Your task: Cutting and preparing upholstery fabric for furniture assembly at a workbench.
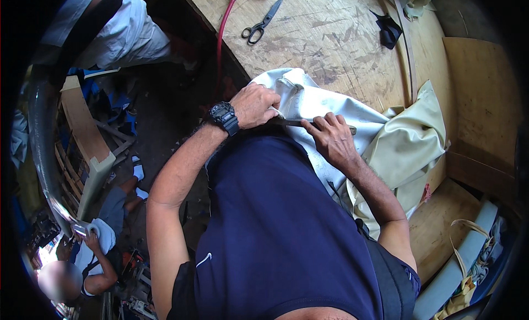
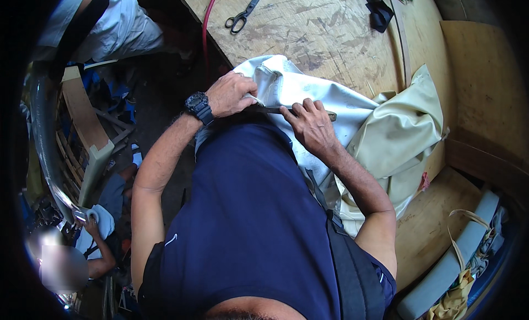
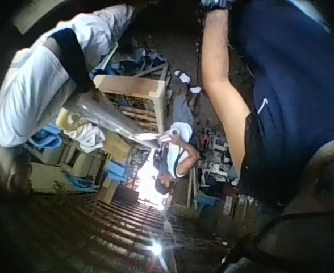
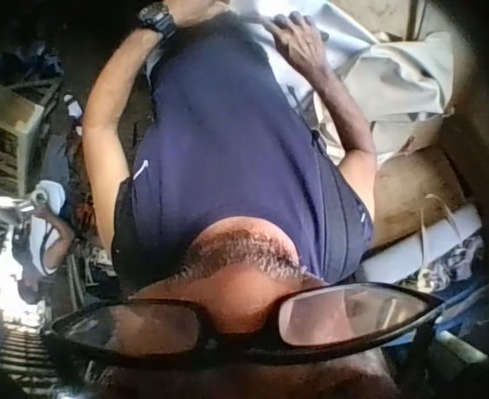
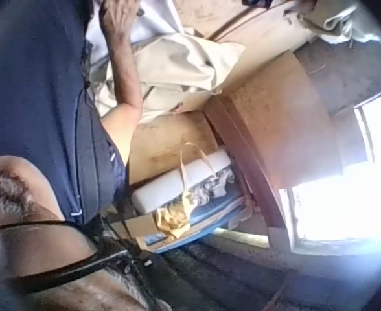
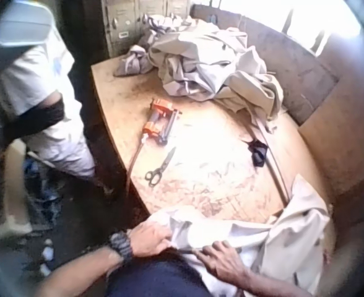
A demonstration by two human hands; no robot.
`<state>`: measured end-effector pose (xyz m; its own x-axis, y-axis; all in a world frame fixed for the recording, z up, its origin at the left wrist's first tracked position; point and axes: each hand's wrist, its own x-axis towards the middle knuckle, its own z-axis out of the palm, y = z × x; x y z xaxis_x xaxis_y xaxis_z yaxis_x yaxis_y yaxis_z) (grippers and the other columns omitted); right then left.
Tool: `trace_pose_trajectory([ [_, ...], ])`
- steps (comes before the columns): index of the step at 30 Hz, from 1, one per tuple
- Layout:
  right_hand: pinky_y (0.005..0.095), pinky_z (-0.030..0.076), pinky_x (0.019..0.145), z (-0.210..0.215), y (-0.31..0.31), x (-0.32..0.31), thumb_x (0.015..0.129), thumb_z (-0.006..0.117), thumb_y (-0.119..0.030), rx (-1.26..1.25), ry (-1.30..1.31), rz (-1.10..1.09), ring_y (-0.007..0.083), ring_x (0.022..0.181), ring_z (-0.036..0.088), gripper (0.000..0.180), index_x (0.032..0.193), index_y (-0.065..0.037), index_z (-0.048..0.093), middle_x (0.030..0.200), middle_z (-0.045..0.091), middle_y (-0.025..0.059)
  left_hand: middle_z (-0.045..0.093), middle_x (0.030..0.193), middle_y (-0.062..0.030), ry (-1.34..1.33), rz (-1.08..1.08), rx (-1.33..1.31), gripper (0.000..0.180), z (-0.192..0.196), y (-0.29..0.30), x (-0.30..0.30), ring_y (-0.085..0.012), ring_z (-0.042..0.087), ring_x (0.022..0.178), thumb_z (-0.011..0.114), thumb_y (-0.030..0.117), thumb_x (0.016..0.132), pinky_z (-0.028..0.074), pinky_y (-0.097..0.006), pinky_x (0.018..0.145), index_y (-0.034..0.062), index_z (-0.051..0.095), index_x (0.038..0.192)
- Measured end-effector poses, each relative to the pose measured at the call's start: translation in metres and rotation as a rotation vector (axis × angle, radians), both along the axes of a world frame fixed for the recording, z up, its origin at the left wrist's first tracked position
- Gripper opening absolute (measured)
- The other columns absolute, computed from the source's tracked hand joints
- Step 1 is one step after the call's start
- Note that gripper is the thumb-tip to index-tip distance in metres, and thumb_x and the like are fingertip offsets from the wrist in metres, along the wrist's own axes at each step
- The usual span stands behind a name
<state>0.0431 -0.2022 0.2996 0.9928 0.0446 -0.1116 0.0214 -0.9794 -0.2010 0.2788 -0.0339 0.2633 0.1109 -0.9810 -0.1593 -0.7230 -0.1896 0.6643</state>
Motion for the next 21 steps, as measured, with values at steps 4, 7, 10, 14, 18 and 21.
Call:
trace_pose_trajectory([
  [4, 0.0386, 0.045, 0.081, -0.006, 0.005, 0.002, 0.091, 0.065, -0.011, -0.025, -0.045, -0.001, 0.0219, 0.096, 0.058, 0.040, 0.131, -0.015, 0.072, 0.103, 0.064, 0.0025, 0.075, 0.094, -0.0152, 0.010, -0.002, -0.001, 0.016, -0.001, 0.000, 0.000, -0.0355, 0.072, 0.096, 0.073, 0.018, 0.089, 0.053, -0.048, 0.096, 0.0038, 0.075, 0.095],
  [7, 0.0390, 0.045, 0.080, -0.006, 0.009, 0.006, 0.092, 0.064, -0.012, -0.041, -0.052, 0.010, 0.0223, 0.095, 0.058, 0.039, 0.130, -0.015, 0.073, 0.102, 0.064, 0.0031, 0.075, 0.094, -0.0148, 0.009, -0.008, -0.011, 0.017, -0.002, 0.000, 0.000, -0.0354, 0.072, 0.095, 0.073, 0.019, 0.089, 0.053, -0.048, 0.095, 0.0036, 0.075, 0.095],
  [10, 0.0390, 0.046, 0.081, 0.005, 0.004, 0.008, 0.092, 0.064, -0.011, -0.056, -0.011, -0.013, 0.0229, 0.094, 0.058, 0.039, 0.130, -0.014, 0.073, 0.100, 0.064, 0.0039, 0.074, 0.092, -0.0121, -0.026, -0.009, -0.022, 0.017, -0.001, 0.000, 0.001, -0.0325, 0.071, 0.093, 0.077, 0.019, 0.091, 0.053, -0.045, 0.091, 0.0033, 0.074, 0.096],
  [14, 0.0394, 0.047, 0.080, 0.037, -0.022, 0.004, 0.094, 0.068, -0.013, -0.075, -0.059, -0.086, 0.0230, 0.090, 0.061, 0.033, 0.126, -0.016, 0.075, 0.094, 0.066, 0.0035, 0.075, 0.094, -0.0120, -0.012, 0.134, -0.139, 0.018, 0.019, -0.005, 0.019, -0.0342, 0.071, 0.093, 0.074, 0.024, 0.091, 0.053, -0.048, 0.092, 0.0059, 0.073, 0.094],
  [18, 0.0386, 0.046, 0.078, 0.049, -0.021, 0.005, 0.093, 0.068, -0.012, -0.079, -0.067, -0.043, 0.0228, 0.089, 0.060, 0.034, 0.126, -0.017, 0.076, 0.093, 0.065, 0.0028, 0.075, 0.094, -0.0105, -0.020, 0.109, -0.103, 0.018, 0.029, -0.006, 0.027, -0.0326, 0.071, 0.094, 0.074, 0.024, 0.091, 0.052, -0.047, 0.091, 0.0059, 0.073, 0.094],
  [21, 0.0392, 0.044, 0.078, 0.036, -0.007, 0.012, 0.091, 0.065, -0.009, -0.050, -0.088, -0.007, 0.0230, 0.089, 0.059, 0.039, 0.128, -0.016, 0.074, 0.094, 0.064, 0.0031, 0.075, 0.093, -0.0100, -0.019, 0.101, -0.121, 0.018, 0.028, -0.006, 0.024, -0.0325, 0.071, 0.093, 0.075, 0.024, 0.091, 0.052, -0.046, 0.091, 0.0059, 0.074, 0.094],
])
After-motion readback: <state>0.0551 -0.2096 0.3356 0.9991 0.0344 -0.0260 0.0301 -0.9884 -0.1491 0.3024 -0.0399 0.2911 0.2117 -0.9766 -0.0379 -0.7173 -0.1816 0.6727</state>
